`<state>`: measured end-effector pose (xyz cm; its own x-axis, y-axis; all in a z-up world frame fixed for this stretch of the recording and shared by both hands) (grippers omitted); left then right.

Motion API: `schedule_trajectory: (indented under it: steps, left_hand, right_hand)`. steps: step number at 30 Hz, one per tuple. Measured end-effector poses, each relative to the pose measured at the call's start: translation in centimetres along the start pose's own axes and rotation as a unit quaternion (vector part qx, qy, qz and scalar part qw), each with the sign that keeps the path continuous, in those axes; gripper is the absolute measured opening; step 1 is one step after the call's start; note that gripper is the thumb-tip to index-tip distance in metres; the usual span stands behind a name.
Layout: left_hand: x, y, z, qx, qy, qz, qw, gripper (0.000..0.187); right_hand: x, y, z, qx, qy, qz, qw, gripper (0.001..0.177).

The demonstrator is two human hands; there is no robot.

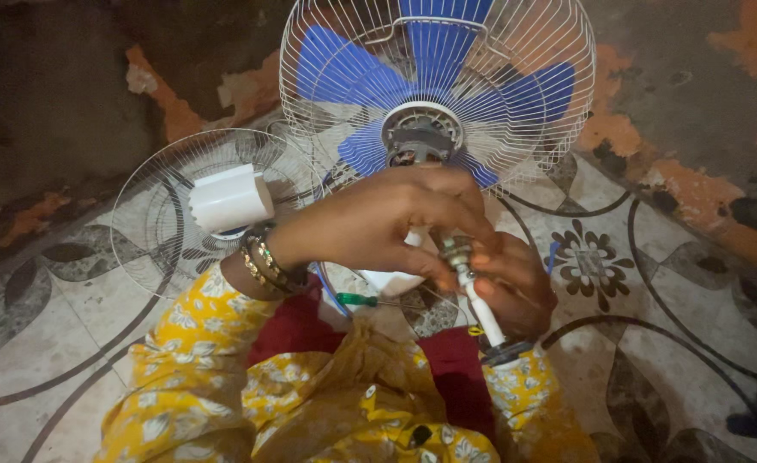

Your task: The person sits on the floor and works on the internal components of a disassembled electric fan. They use a screwdriver to adjust a small part within the fan's motor housing and handle a small cylindrical component.

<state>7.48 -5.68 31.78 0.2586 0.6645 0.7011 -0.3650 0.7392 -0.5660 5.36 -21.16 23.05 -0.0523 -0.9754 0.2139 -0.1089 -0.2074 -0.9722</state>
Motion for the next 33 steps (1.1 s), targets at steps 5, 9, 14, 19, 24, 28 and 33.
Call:
schedule_trajectory:
  steps: [5,9,14,19,24,28,33]
  left_hand:
    - [0.3,1.6,-2.1,-0.005,0.042,0.009,0.999,0.056]
    - [-1.6,2.7,-5.9,0.113,0.19,-0.025,0.975,0.05]
    - [-3.4,2.8,-7.3,0.11,0.349,-0.018,0.931,0.048]
    - [-3.8,3.2,-7.5,0.097,0.345,0.005,0.934,0.048]
    - [-4.7,4.0,-8.4,0.16,0.459,0.021,0.873,0.04]
    - [-5.0,4.2,-8.7,0.148,0.465,0.042,0.872,0.033]
    - [-5.1,4.5,-9.0,0.129,0.478,0.073,0.866,0.025]
  right_hand:
    - [0.1,-0.1,0.3,0.024,-0.006,0.003,1.0,0.026]
    - [-0.1,-0.2,0.4,-0.019,-0.004,0.014,1.0,0.028]
    - [-0.2,-0.8,0.5,-0.002,0.016,0.015,1.0,0.03]
    - [-0.1,-0.5,0.9,-0.007,0.008,0.029,1.0,0.032]
    - [0.0,-0.3,1.6,0.009,-0.034,0.01,0.999,0.034]
    - [0.4,-0.7,1.8,0.006,-0.023,-0.013,1.0,0.03]
    - [0.2,-1.6,1.5,0.036,-0.002,-0.02,0.999,0.034]
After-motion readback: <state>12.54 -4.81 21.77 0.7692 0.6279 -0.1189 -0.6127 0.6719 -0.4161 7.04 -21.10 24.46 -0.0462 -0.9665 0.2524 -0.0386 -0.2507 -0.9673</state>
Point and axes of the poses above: each hand's wrist, its own y-axis away from the middle knuckle, its own x-axis out of the back of the hand, z = x × y, the point moved 8 cm from there along -y, towards the middle knuckle, and after that the axes turned 1 degree about -x, right-handed, at the moved point
